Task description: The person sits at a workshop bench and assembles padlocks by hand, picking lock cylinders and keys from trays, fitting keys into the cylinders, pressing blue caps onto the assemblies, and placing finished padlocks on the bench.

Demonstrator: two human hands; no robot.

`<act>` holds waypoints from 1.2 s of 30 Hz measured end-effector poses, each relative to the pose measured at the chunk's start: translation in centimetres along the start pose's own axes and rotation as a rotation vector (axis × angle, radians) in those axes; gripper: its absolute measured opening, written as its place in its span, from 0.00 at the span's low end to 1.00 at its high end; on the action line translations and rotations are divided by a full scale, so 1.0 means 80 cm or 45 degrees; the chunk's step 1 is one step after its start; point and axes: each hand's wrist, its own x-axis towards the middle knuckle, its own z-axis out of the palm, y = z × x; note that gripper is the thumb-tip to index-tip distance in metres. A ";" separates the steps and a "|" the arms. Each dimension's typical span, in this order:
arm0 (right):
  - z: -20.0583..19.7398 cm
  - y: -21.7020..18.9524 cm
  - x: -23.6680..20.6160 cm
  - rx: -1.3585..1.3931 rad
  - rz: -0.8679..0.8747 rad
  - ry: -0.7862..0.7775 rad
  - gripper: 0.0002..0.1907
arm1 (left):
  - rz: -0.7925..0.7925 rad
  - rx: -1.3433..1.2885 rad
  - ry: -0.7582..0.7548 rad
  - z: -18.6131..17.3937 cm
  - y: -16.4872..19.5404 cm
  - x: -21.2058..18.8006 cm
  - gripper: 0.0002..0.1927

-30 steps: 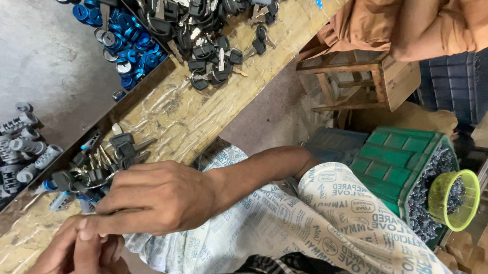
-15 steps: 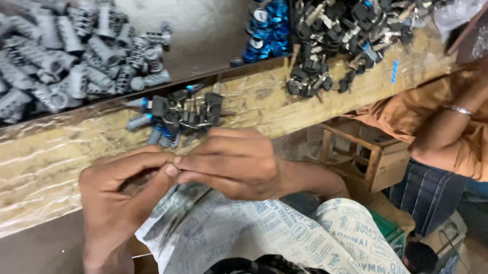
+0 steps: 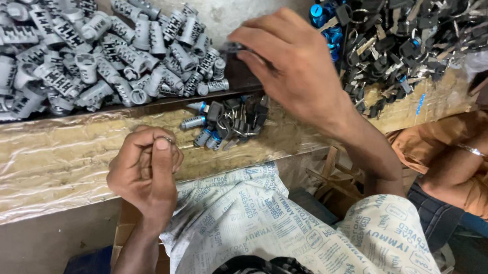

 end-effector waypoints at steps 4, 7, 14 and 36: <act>-0.016 0.014 -0.028 -0.155 0.232 -0.013 0.22 | -0.056 0.014 -0.013 0.003 0.008 0.006 0.05; 0.002 0.034 -0.055 -0.244 0.223 0.047 0.20 | -0.193 -0.094 -0.092 0.008 0.021 0.010 0.06; 0.053 -0.046 -0.132 1.793 0.555 0.453 0.12 | -0.651 -0.634 -0.497 0.039 0.041 0.011 0.09; 0.070 -0.084 -0.135 0.946 0.344 0.374 0.14 | -0.368 0.540 -0.524 0.030 0.082 0.022 0.05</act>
